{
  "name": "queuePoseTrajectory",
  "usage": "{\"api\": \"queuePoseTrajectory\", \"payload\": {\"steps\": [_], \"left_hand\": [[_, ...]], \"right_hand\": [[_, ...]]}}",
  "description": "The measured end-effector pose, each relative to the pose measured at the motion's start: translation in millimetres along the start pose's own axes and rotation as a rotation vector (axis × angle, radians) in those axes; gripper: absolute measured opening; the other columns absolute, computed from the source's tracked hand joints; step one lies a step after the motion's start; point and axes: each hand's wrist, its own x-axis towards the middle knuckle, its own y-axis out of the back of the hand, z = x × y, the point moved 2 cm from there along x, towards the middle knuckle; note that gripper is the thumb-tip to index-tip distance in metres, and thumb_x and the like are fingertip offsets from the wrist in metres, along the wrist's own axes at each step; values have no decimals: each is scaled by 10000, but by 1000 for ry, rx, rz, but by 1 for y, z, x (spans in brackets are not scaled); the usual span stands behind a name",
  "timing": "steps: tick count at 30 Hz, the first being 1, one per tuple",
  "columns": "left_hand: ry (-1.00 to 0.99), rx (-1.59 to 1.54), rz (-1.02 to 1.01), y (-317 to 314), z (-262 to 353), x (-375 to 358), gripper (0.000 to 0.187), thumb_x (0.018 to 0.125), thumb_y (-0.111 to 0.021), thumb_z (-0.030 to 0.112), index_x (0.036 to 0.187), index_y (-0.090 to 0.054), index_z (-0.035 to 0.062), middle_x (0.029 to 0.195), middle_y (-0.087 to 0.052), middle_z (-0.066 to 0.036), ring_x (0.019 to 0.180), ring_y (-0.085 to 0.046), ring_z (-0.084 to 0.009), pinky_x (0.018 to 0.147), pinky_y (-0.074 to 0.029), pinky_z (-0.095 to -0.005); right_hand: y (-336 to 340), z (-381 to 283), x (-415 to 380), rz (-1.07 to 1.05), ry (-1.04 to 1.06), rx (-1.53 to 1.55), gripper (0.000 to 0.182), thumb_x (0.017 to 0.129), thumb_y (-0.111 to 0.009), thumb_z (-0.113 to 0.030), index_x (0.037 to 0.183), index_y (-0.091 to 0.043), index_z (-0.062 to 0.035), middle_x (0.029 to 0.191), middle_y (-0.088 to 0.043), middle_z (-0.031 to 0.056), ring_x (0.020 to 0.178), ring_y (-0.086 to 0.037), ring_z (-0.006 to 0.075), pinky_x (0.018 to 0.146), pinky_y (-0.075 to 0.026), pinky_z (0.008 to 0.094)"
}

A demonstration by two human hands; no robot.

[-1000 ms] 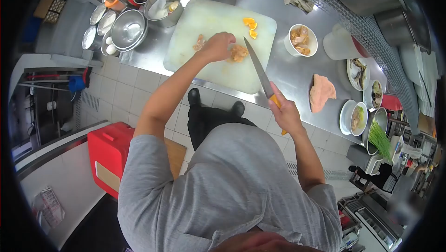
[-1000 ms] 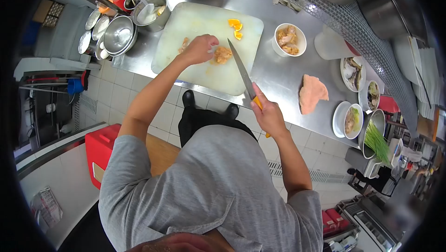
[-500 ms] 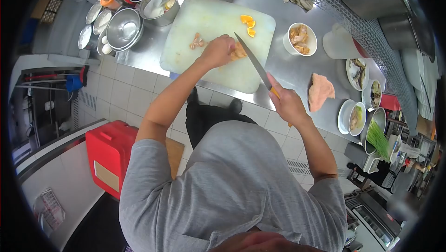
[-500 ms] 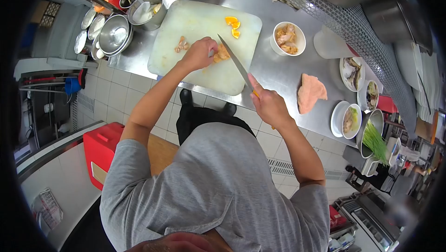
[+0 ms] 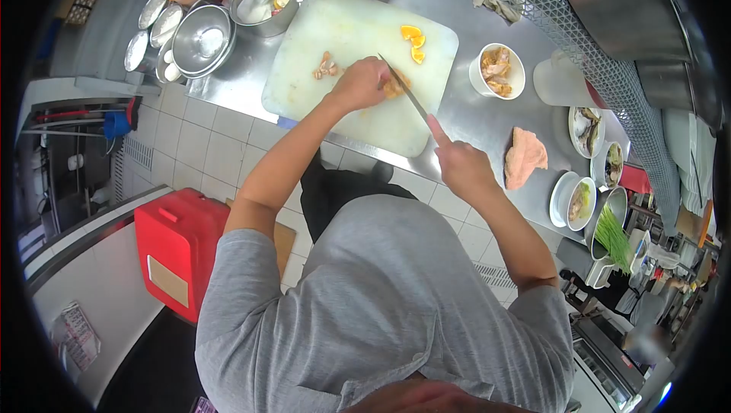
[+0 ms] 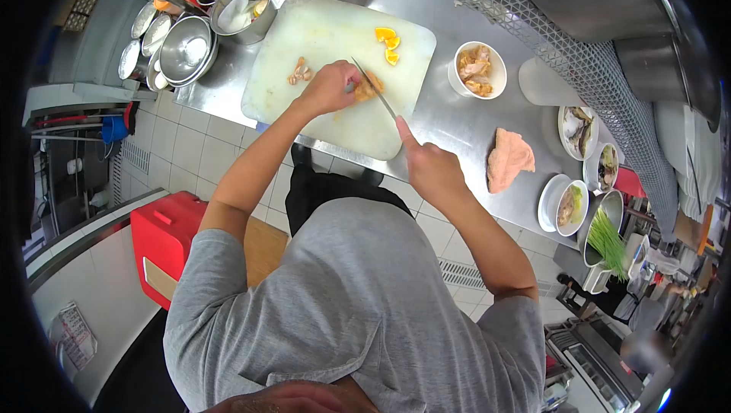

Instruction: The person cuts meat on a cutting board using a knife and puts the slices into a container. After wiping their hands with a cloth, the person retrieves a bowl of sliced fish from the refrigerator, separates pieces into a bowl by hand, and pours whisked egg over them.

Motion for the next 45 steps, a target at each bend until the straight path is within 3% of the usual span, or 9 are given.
{"api": "queuePoseTrajectory", "payload": {"steps": [5,10,19,28,34,39,42,45], "left_hand": [[-4,-6,6,-3,-4,-2,214,716,-738,68,906,-645,34,916,-656,-150,832,-664,-314,756,-540,-400],[9,7,19,-3,-2,-12,219,723,-751,69,905,-637,28,908,-649,-148,834,-660,-305,754,-538,-393],[33,-30,18,-3,2,-14,227,742,-748,60,933,-636,7,895,-660,-152,808,-661,-280,745,-545,-371],[83,-116,-2,-10,-6,-8,177,749,-719,37,907,-658,-13,822,-699,-146,740,-692,-249,697,-561,-347],[102,-132,-24,-12,-4,-6,181,749,-719,37,911,-669,-26,825,-712,-155,751,-709,-243,703,-570,-345],[110,-161,28,-2,-3,-16,220,753,-735,43,948,-662,-30,836,-713,-146,735,-706,-237,697,-571,-340],[172,-135,27,20,1,-29,319,763,-741,43,1061,-641,-11,1070,-699,-165,875,-704,-248,778,-567,-348],[15,44,262,47,27,-45,492,765,-749,52,1229,-587,24,1326,-586,-167,1118,-628,-290,946,-513,-378]], "right_hand": [[-58,5,39,134,-18,39,665,967,-546,-175,1580,-292,-211,741,-649,206,722,-668,384,677,-537,495],[-37,11,31,187,10,209,666,967,-563,-184,1575,-291,-212,764,-661,221,723,-655,410,683,-521,508],[-3,-3,-14,62,-41,309,686,963,-587,-160,1579,-285,-163,764,-670,212,719,-657,401,711,-527,503],[-12,-14,9,25,-38,166,652,983,-533,-169,1583,-278,-160,788,-683,195,750,-673,386,725,-538,506],[-67,-12,45,112,-63,137,685,974,-548,-182,1589,-247,-183,771,-663,215,730,-660,419,692,-531,525],[-56,-2,39,200,-16,201,693,971,-551,-180,1594,-249,-202,767,-657,205,696,-662,391,653,-538,507],[-34,-6,21,234,15,173,689,969,-558,-165,1591,-266,-212,751,-653,193,661,-662,362,616,-541,485],[-20,-15,0,217,56,103,701,954,-586,-141,1585,-287,-205,735,-647,172,603,-643,339,566,-530,461]]}}
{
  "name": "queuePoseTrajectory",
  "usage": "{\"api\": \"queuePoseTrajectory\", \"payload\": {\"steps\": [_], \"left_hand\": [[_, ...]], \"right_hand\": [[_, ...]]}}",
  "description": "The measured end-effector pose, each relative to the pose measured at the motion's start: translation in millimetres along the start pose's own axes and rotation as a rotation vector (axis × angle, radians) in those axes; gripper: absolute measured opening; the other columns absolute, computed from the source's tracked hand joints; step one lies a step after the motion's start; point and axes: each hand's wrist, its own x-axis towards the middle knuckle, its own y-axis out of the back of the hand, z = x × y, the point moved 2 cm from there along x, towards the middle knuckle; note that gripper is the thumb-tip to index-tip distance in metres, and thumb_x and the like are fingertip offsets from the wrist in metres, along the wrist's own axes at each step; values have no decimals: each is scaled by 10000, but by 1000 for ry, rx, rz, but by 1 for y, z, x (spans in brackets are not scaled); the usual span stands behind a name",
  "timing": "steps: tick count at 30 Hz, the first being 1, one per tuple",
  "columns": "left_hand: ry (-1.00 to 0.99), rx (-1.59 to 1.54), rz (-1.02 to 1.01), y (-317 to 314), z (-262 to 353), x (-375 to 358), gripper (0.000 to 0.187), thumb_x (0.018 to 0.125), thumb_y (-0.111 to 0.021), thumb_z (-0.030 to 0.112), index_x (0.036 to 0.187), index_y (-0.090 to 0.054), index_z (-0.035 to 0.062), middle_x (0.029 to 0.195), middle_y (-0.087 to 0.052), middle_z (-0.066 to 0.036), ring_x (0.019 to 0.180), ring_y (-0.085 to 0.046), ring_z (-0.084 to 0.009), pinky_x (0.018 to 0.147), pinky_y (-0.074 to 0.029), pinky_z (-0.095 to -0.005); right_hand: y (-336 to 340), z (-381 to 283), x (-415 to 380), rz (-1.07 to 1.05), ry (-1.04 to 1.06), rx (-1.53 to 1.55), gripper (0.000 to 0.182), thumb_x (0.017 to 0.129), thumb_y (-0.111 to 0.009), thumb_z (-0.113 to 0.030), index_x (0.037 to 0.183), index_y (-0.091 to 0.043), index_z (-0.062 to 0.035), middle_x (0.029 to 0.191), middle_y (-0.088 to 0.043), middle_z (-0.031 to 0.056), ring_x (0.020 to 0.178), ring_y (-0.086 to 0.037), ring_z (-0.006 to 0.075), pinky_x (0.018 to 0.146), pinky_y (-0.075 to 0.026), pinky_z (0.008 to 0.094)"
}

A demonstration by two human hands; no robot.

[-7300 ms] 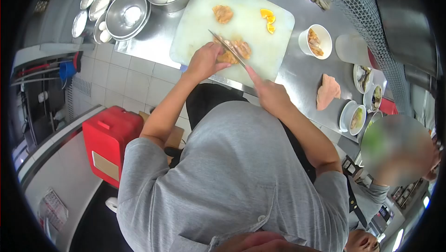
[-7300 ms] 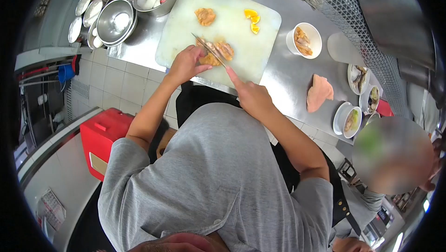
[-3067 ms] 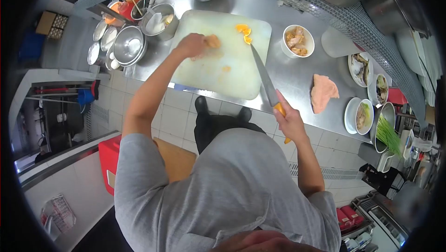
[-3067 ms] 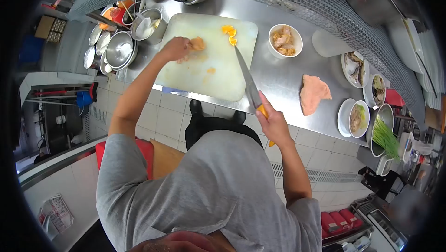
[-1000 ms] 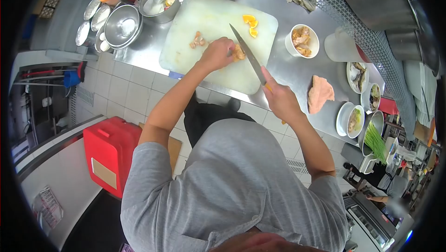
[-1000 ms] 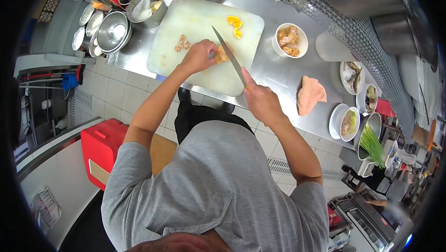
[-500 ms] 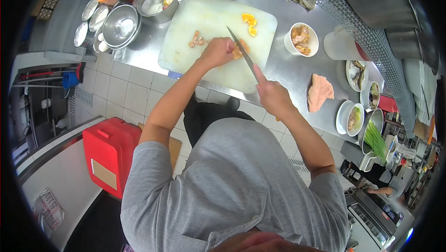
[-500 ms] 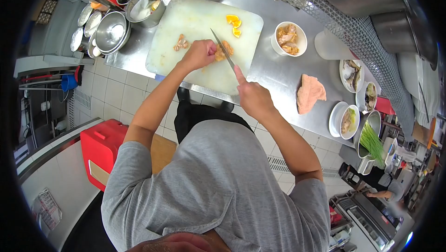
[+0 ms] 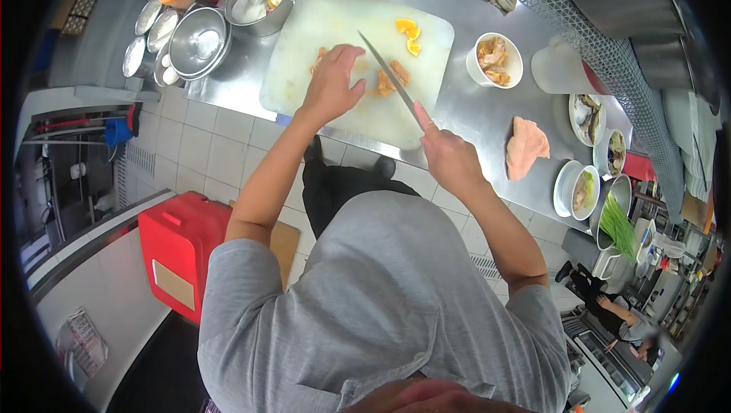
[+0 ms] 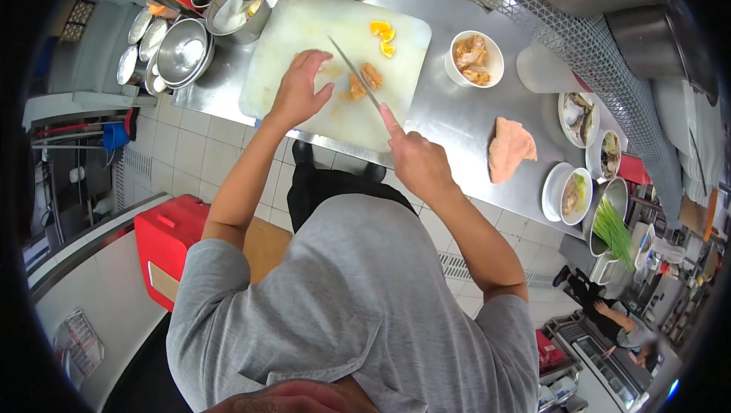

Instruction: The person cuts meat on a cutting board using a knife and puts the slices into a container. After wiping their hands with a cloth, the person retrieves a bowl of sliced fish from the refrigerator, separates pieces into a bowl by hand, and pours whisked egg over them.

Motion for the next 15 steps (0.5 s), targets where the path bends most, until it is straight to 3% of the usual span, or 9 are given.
{"api": "queuePoseTrajectory", "payload": {"steps": [1,4,7,10,13,15], "left_hand": [[-46,105,-22,0,-1,-3,735,779,-780,150,1434,-456,68,1509,-431,-155,1368,-432,-348,1123,-371,-471],[-141,341,-98,-10,10,-11,870,812,-784,356,1522,-364,79,1578,-362,-126,1479,-273,-357,1184,-241,-570],[-127,420,-269,-31,0,-17,981,812,-743,543,1556,-305,76,1630,-284,-100,1524,-182,-343,1184,-174,-639],[-127,467,-300,-36,-5,-17,1030,789,-724,622,1549,-314,60,1628,-287,-100,1522,-194,-339,1179,-175,-649],[-163,410,-267,-42,-12,-17,1021,789,-697,657,1509,-366,13,1615,-300,-133,1511,-217,-351,1159,-191,-676],[-163,433,-277,-45,-13,-16,1042,777,-694,675,1505,-368,3,1607,-310,-149,1506,-231,-355,1157,-193,-677]], "right_hand": [[2,-2,-2,-8,20,-26,708,946,-598,-131,1582,-296,-201,730,-645,164,580,-634,331,548,-524,452],[-2,-1,-1,-27,45,-108,694,947,-581,-123,1580,-307,-201,724,-640,157,557,-627,316,521,-521,440],[-11,3,5,-58,28,-147,711,929,-575,-101,1580,-308,-201,722,-634,159,548,-623,311,507,-519,430],[-12,1,8,-146,-18,-149,801,863,-541,-29,1597,-265,-191,810,-651,214,618,-674,345,560,-550,454],[-21,3,12,-126,-7,-207,776,894,-540,-59,1598,-253,-214,731,-635,180,576,-648,334,540,-541,455],[-41,9,18,-113,-7,-143,826,866,-546,-42,1606,-226,-225,779,-643,210,616,-669,357,572,-555,466]]}}
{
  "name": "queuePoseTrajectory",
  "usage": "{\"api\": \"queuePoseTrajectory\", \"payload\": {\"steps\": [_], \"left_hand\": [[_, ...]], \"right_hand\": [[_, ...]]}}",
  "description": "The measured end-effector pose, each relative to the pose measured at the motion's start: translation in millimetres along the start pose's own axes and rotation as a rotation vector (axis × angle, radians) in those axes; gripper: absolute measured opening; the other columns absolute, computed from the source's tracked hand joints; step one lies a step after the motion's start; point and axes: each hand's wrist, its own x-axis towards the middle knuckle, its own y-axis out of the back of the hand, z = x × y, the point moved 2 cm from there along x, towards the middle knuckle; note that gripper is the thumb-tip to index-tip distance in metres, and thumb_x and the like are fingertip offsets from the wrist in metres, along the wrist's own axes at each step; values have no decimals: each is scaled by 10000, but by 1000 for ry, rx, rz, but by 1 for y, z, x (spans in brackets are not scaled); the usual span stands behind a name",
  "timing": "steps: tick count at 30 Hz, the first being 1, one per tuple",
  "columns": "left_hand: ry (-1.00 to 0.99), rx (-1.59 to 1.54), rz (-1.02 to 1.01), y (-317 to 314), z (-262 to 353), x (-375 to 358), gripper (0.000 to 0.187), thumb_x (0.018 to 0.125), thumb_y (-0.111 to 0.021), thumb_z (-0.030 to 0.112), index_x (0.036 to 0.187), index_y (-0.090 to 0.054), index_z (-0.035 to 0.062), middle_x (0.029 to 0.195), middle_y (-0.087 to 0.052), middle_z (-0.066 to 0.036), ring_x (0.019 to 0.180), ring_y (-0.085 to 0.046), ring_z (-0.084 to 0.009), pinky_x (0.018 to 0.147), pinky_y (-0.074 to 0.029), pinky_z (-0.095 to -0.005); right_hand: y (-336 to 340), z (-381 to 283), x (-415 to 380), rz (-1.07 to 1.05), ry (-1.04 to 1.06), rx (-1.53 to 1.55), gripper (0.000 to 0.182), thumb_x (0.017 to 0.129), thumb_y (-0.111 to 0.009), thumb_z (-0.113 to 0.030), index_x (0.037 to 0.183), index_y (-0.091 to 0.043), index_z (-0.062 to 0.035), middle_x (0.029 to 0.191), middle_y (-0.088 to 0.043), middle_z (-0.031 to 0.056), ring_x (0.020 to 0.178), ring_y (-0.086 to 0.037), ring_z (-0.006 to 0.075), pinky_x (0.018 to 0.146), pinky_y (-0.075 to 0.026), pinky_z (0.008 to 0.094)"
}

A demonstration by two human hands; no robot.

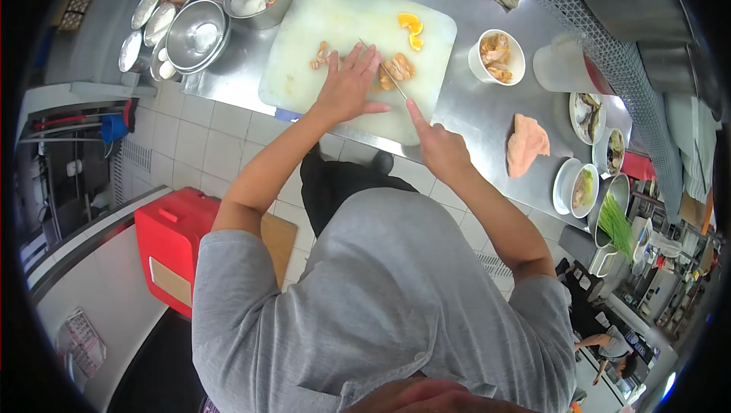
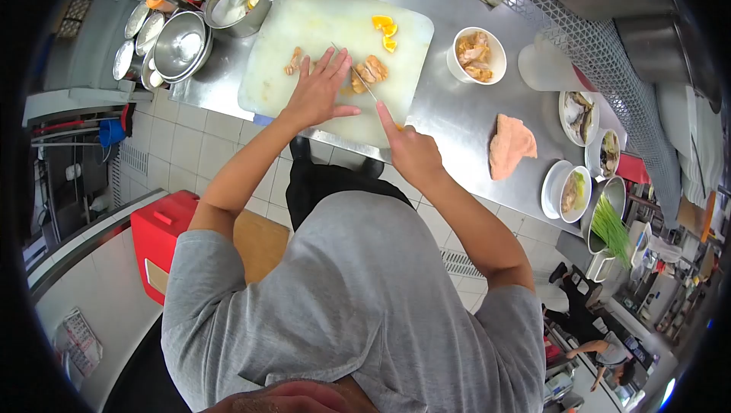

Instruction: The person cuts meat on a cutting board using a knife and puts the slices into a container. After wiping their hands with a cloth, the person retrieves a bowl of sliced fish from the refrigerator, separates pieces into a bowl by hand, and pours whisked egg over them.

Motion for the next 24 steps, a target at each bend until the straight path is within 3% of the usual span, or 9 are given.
{"api": "queuePoseTrajectory", "payload": {"steps": [4,7,10,13,16,22,24], "left_hand": [[-19,12,3,3,-1,3,1056,760,-715,671,1487,-379,-17,1588,-330,-181,1503,-238,-359,1158,-207,-664],[10,-75,-10,19,-2,7,991,753,-803,521,1479,-385,-9,1566,-358,-190,1469,-296,-373,1167,-271,-579],[82,-254,-32,44,-10,3,926,768,-806,211,1542,-317,71,1533,-386,-195,1393,-382,-397,1162,-329,-477],[76,-136,-137,36,-12,13,900,749,-696,-11,1552,-310,116,1482,-423,-203,1267,-490,-404,1095,-411,-437],[25,-84,-217,25,1,34,904,742,-635,-71,1555,-312,154,1469,-424,-207,1217,-531,-391,1031,-468,-439],[-12,-58,-362,7,21,72,816,738,-665,-28,1492,-425,171,1280,-504,-185,1121,-593,-374,940,-527,-438],[56,-148,-330,5,23,74,766,733,-684,14,1454,-469,160,1236,-509,-180,1094,-609,-373,934,-532,-439]], "right_hand": [[-6,3,3,-43,-27,-17,812,888,-536,-57,1607,-211,-249,810,-654,219,651,-686,359,602,-564,463],[-2,12,0,55,17,94,756,938,-537,-107,1605,-214,-256,813,-666,202,648,-688,345,599,-558,446],[11,24,-24,194,43,400,695,976,-556,-155,1595,-255,-255,778,-654,174,593,-662,310,576,-544,409],[19,34,-64,50,-211,812,674,973,-582,-117,1581,-316,-238,718,-601,52,523,-585,154,514,-513,327],[-22,52,-89,29,-350,1099,663,989,-562,-106,1590,-307,-219,714,-550,6,515,-513,79,497,-478,261],[-45,44,-74,-32,-322,1338,677,981,-580,-97,1589,-311,-226,725,-523,7,498,-478,79,481,-466,255],[-47,41,-65,-31,-306,1422,673,988,-579,-88,1589,-307,-219,733,-525,11,502,-481,81,473,-457,255]]}}
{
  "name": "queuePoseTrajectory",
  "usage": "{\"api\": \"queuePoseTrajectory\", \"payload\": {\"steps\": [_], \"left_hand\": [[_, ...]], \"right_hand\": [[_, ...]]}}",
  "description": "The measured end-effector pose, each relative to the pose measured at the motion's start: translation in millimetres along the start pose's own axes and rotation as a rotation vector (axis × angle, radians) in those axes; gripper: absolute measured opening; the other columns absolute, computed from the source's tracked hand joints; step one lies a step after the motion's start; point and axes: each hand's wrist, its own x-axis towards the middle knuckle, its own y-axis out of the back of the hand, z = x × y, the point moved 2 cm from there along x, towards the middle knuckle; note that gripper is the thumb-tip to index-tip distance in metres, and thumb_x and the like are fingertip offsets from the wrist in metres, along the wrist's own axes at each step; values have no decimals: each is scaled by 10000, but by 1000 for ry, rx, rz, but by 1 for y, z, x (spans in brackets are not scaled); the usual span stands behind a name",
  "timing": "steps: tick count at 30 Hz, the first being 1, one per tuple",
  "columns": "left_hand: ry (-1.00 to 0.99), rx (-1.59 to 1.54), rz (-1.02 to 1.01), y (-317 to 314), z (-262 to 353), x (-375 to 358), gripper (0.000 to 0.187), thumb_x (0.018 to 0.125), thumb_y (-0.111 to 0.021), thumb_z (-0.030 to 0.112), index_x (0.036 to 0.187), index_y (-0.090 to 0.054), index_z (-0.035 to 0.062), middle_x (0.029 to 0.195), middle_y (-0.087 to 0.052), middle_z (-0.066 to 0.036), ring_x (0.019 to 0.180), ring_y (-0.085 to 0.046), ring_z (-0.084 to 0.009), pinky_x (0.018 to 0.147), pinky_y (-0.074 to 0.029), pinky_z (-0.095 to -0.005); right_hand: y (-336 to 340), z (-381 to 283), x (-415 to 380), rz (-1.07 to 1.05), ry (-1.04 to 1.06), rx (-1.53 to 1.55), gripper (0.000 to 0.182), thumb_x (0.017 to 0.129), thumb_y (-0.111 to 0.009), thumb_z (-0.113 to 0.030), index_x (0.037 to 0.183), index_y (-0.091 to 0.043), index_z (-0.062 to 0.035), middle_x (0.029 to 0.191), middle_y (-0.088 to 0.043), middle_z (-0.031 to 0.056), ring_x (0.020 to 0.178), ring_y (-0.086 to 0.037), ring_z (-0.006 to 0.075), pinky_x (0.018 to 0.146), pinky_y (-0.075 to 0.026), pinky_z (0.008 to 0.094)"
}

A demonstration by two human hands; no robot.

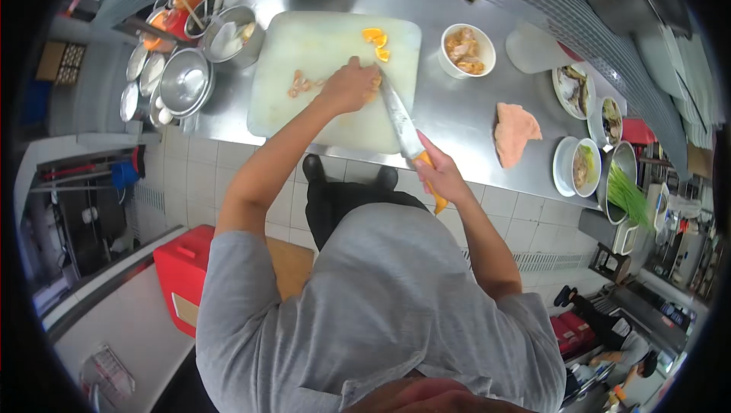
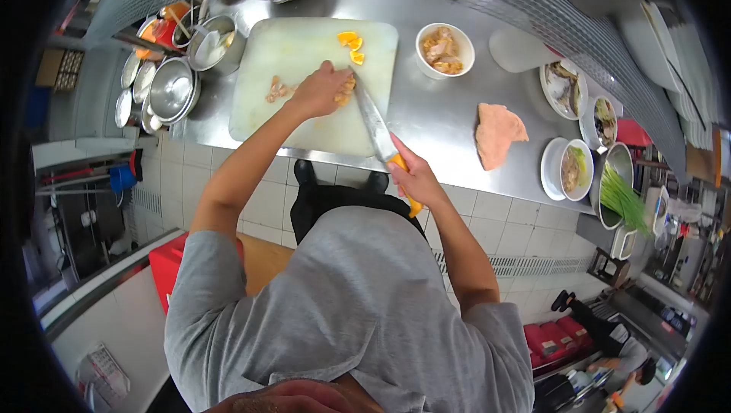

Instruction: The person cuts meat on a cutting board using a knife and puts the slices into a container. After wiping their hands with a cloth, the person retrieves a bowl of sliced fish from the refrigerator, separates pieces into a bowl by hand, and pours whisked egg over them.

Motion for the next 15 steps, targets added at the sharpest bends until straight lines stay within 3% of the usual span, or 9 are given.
{"api": "queuePoseTrajectory", "payload": {"steps": [4,9,12,15], "left_hand": [[2,-93,96,11,18,18,717,724,-707,80,1410,-513,151,1230,-511,-186,1074,-623,-377,931,-534,-442],[-201,-141,210,42,85,75,705,734,-692,60,1410,-511,146,1243,-525,-202,1090,-614,-401,933,-534,-452],[-216,-86,192,56,128,107,688,753,-675,48,1412,-504,144,1238,-535,-207,1104,-608,-409,935,-532,-454],[-248,30,168,56,144,131,661,777,-653,53,1414,-501,140,1222,-555,-200,1139,-597,-394,963,-517,-457]], "right_hand": [[6,-20,-11,47,13,74,652,999,-570,-93,1587,-312,-209,731,-525,9,498,-473,83,471,-453,256],[49,-67,-42,257,54,80,610,1015,-563,-120,1577,-338,-198,714,-506,-2,507,-451,71,462,-444,248],[83,-92,-52,363,47,-51,609,1001,-585,-146,1564,-360,-202,708,-585,64,535,-548,165,517,-498,323],[115,-77,-49,649,380,-951,634,969,-617,-169,1552,-371,-217,778,-672,159,648,-642,316,637,-539,432]]}}
